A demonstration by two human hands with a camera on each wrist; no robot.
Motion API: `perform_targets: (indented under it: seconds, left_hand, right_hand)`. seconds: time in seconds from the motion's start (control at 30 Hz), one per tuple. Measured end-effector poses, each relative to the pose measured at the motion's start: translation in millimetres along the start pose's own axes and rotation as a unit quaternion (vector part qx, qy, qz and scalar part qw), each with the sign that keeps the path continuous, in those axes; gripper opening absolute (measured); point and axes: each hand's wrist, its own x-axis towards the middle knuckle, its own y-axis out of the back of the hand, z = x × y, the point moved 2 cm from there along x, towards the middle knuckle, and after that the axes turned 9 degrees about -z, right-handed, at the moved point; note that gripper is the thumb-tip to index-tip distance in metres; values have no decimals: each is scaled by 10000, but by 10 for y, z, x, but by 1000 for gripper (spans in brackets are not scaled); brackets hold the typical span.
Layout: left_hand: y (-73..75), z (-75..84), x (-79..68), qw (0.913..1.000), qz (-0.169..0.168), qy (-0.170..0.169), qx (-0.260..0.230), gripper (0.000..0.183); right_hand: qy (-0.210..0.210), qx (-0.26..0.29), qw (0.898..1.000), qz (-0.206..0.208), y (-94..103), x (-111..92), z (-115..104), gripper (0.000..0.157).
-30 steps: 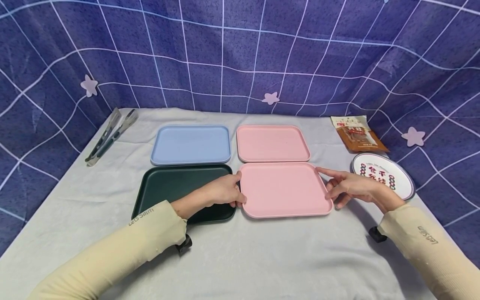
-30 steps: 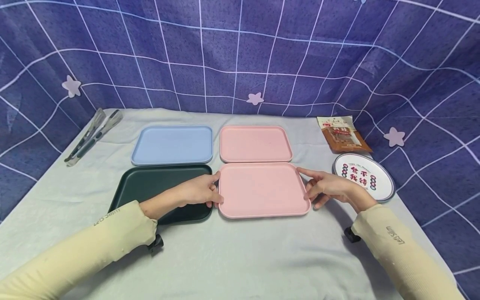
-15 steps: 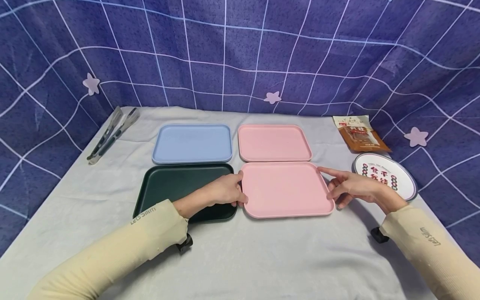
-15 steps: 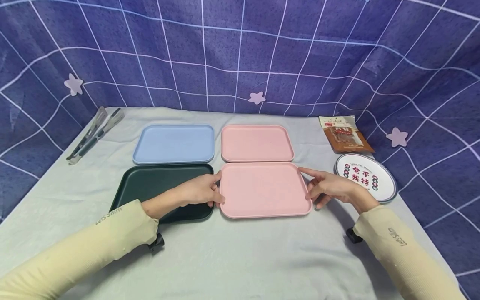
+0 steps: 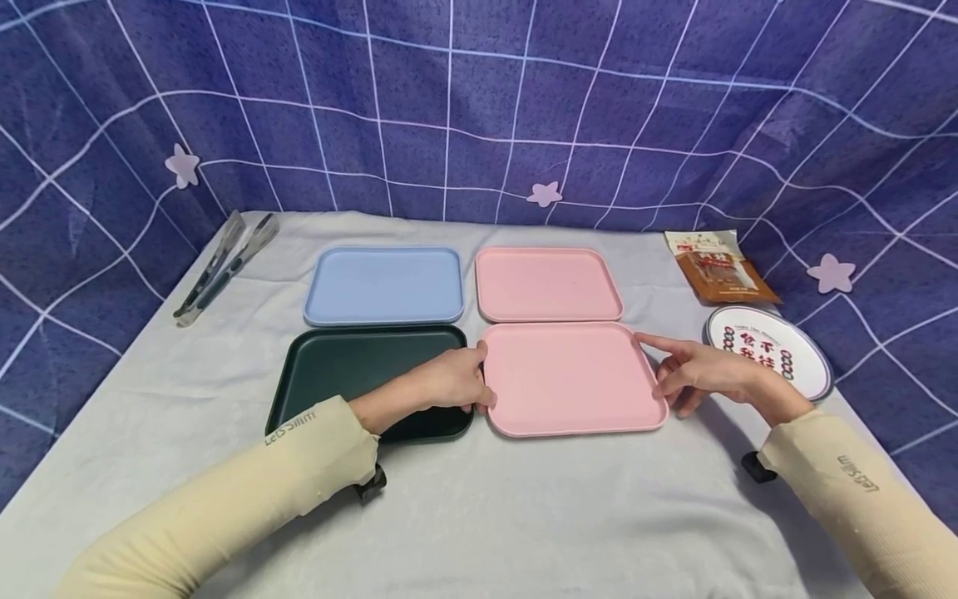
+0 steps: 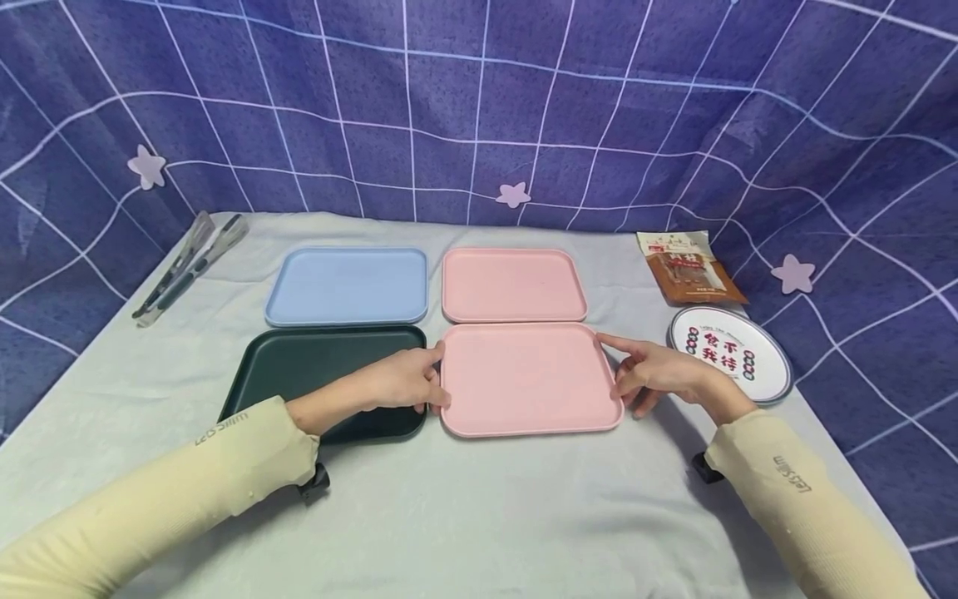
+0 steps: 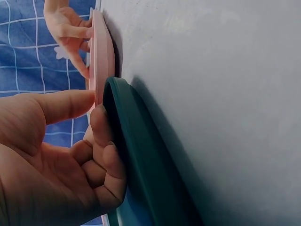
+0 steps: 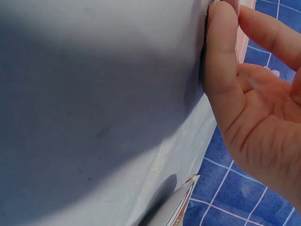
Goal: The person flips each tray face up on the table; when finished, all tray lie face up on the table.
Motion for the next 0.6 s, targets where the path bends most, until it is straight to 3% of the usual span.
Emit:
perform_targets:
  seconds: [0.37, 0.6]
  left_hand:
    - [34, -40, -3, 9994, -341, -9, -105, 82]
    - [153, -122, -84, 9923, -935, -11, -811, 87]
  right_hand:
    - [-62, -188, 9998, 34, -13, 29, 33, 101]
    - [-357, -829, 9956, 269, -57, 20, -65, 90]
